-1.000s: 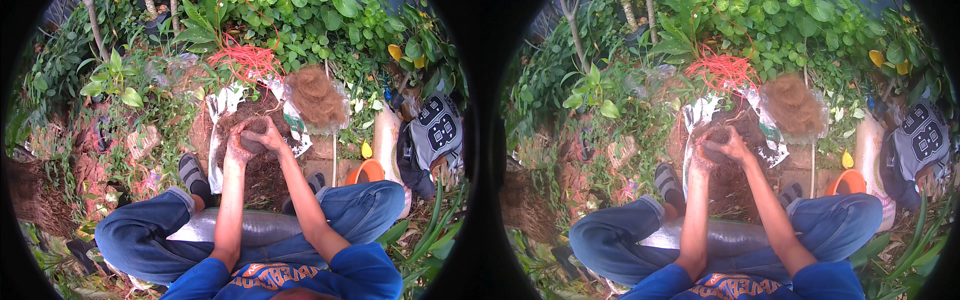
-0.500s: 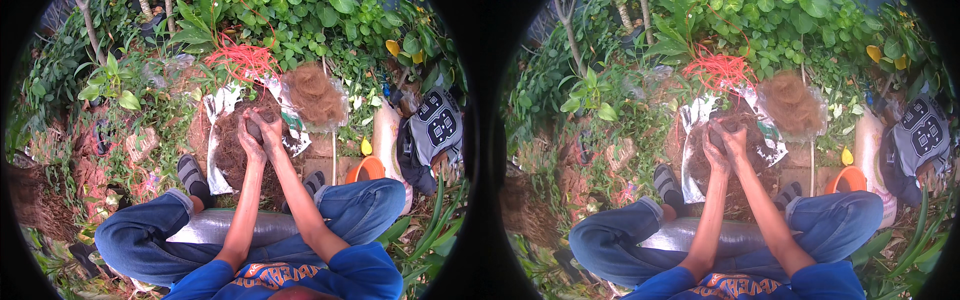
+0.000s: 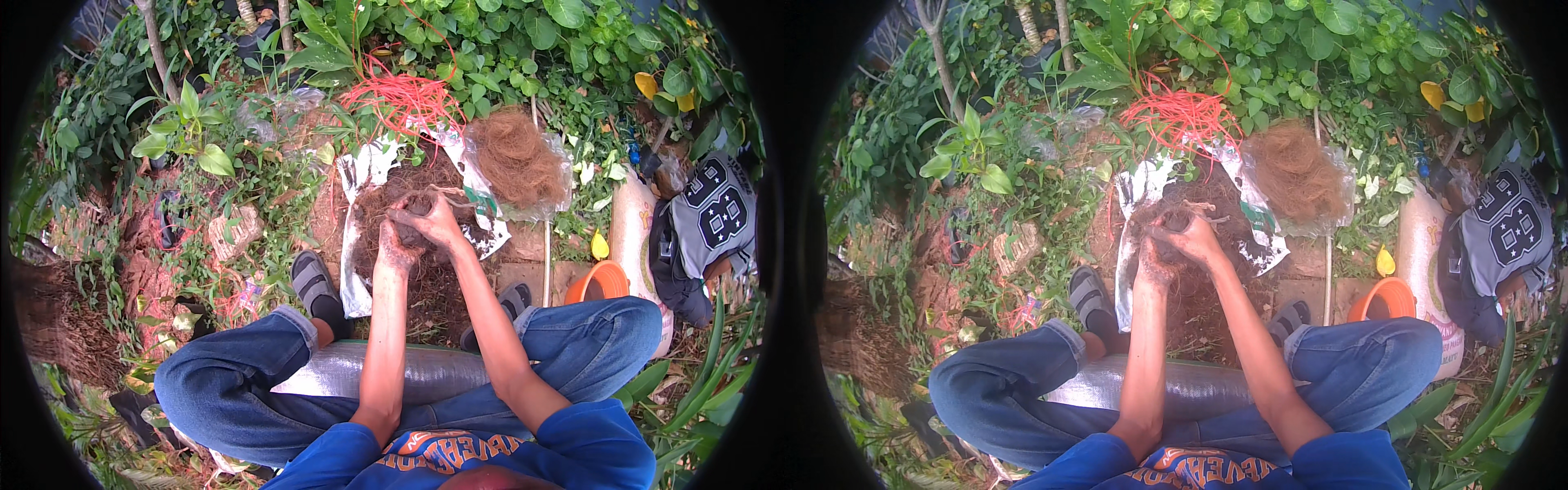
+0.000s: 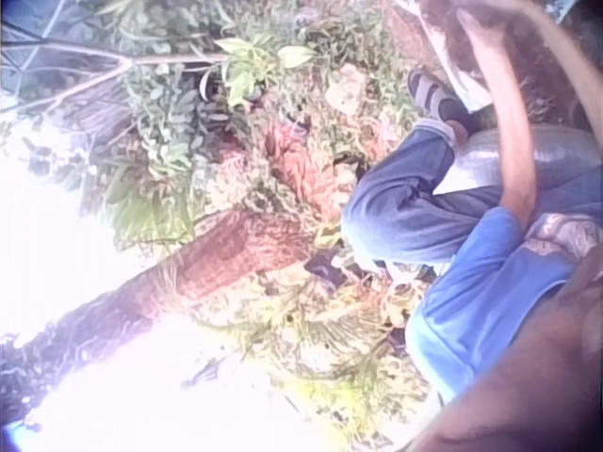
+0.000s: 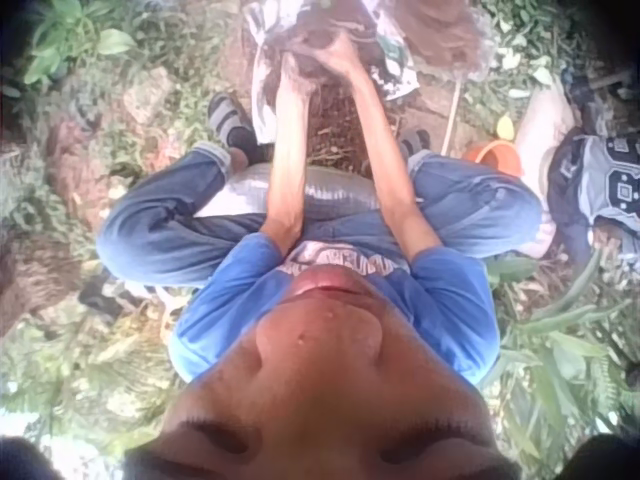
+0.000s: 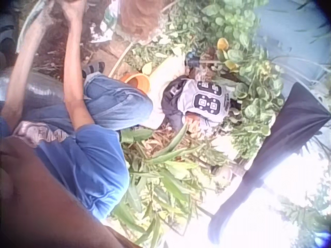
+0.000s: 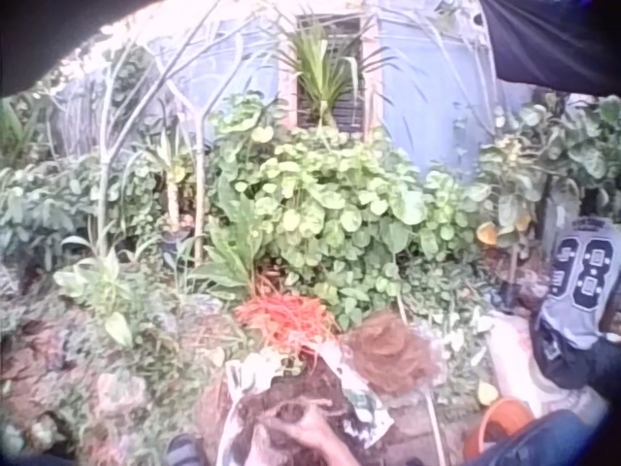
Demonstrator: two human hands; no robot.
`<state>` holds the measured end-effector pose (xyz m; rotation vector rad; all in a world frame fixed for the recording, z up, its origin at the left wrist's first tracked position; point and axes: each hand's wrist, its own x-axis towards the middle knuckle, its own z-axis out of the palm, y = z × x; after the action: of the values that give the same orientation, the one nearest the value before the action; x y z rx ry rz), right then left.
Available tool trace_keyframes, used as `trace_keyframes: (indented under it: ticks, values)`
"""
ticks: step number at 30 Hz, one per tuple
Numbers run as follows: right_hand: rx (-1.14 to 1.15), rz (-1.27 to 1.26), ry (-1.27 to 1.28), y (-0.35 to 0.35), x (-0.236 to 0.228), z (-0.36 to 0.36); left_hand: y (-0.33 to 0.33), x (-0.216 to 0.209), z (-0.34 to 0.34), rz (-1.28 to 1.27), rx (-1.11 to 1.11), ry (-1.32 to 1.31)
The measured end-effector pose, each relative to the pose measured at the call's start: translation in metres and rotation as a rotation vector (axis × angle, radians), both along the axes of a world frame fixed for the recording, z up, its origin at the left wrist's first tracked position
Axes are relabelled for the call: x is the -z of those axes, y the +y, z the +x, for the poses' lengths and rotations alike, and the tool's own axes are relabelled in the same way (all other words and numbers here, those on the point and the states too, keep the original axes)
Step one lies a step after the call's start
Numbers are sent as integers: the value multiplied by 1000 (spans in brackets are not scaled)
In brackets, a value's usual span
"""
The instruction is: The person sits on the ground and uses both hands to compress soil and coconut coir into a dense ball. They repeatedly add more coir and soil, shaping the mixture into a compact sphere.
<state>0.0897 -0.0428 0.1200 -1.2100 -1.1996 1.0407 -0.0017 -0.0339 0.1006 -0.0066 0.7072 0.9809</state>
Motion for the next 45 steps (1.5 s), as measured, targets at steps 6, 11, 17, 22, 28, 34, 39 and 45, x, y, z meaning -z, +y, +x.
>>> trace_keyframes:
  ticks: [6, 11, 17, 22, 28, 34, 39, 45]
  values:
    - [156, 13, 366, -3, 20, -14, -2, 32, 10, -115, -217, -34]
    - [1, 8, 122, 2, 46, 2, 12, 59, -6, -2, 102, -255]
    - [-32, 36, -228, 5, 78, 47, 11, 44, 25, -226, 87, -154]
    - [-98, 4, 220, -7, 17, 11, -2, 39, 13, -146, -186, -271]
    - [68, -82, 449, -10, 11, -16, -1, 38, 1, -52, -244, -190]
    - [378, -144, 772, 0, 1, -18, -5, -1, 25, 398, -290, 267]
    - [294, -171, 196, -7, -11, -10, -10, 7, 10, 240, -97, -155]
    - [144, -6, -81, -2, 13, 16, -22, -10, 10, 76, 54, 132]
